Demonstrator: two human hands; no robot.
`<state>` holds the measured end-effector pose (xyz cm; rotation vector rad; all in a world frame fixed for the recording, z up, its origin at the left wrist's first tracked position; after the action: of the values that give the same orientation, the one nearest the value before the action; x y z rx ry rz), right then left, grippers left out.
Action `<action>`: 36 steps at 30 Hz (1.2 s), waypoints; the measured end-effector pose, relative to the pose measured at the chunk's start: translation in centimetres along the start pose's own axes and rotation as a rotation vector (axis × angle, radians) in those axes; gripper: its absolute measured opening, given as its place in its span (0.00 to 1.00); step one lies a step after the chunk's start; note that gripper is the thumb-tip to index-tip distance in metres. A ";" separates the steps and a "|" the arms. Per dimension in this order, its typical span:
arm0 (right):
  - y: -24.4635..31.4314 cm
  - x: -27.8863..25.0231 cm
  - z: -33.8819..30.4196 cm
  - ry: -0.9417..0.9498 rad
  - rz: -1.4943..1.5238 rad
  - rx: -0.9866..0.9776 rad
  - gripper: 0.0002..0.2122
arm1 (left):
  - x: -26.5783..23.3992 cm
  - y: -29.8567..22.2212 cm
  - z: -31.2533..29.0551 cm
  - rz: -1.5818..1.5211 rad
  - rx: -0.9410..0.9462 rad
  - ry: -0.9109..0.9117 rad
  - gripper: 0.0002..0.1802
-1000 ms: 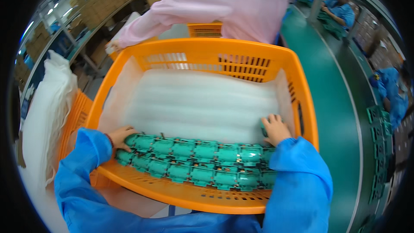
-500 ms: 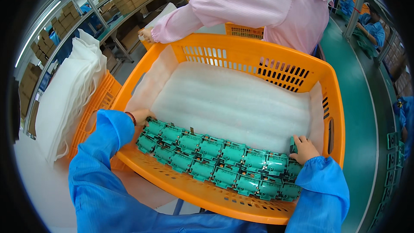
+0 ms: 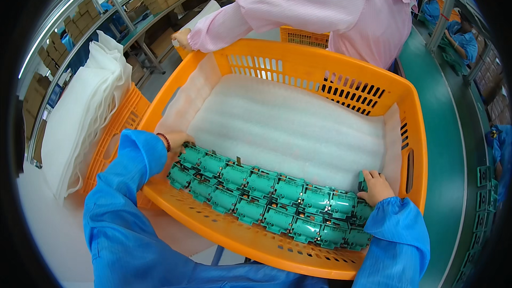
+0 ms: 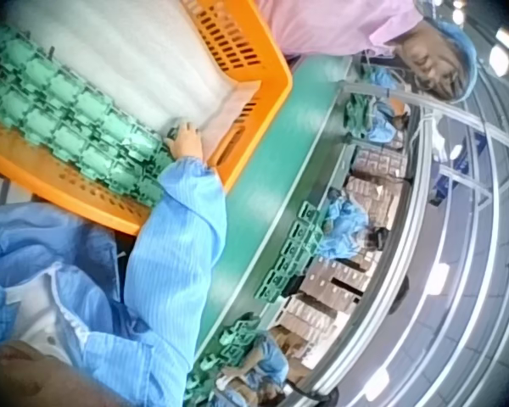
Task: The person manually assembles green plastic electronics housings by hand on an assembly line.
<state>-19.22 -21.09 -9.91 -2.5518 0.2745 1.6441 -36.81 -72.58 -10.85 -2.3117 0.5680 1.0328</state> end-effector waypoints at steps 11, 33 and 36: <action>0.1 0.5 -0.3 -0.004 -0.020 0.018 0.32 | -0.5 -0.4 -0.1 0.042 0.039 -0.034 0.22; 2.2 -5.6 -4.0 -0.296 -0.024 -0.059 0.23 | -10.0 -9.1 -3.2 0.119 0.014 -0.472 0.21; 5.3 -10.3 -12.3 -0.486 0.018 -0.282 0.14 | -14.4 -20.6 -6.0 0.193 0.248 -0.755 0.20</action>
<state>-13.45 -27.41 4.70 -2.2137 0.0249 2.3800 -30.70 -58.30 9.84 -1.5083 0.5608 1.6919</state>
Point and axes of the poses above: each hand's wrist, its own z-axis towards the middle knuckle, its own x-axis out of the palm, y = z × x, the point moved 6 cm from there along z, towards the middle knuckle, and after that the axes turned 9 degrees about x, right-handed, at the moved point
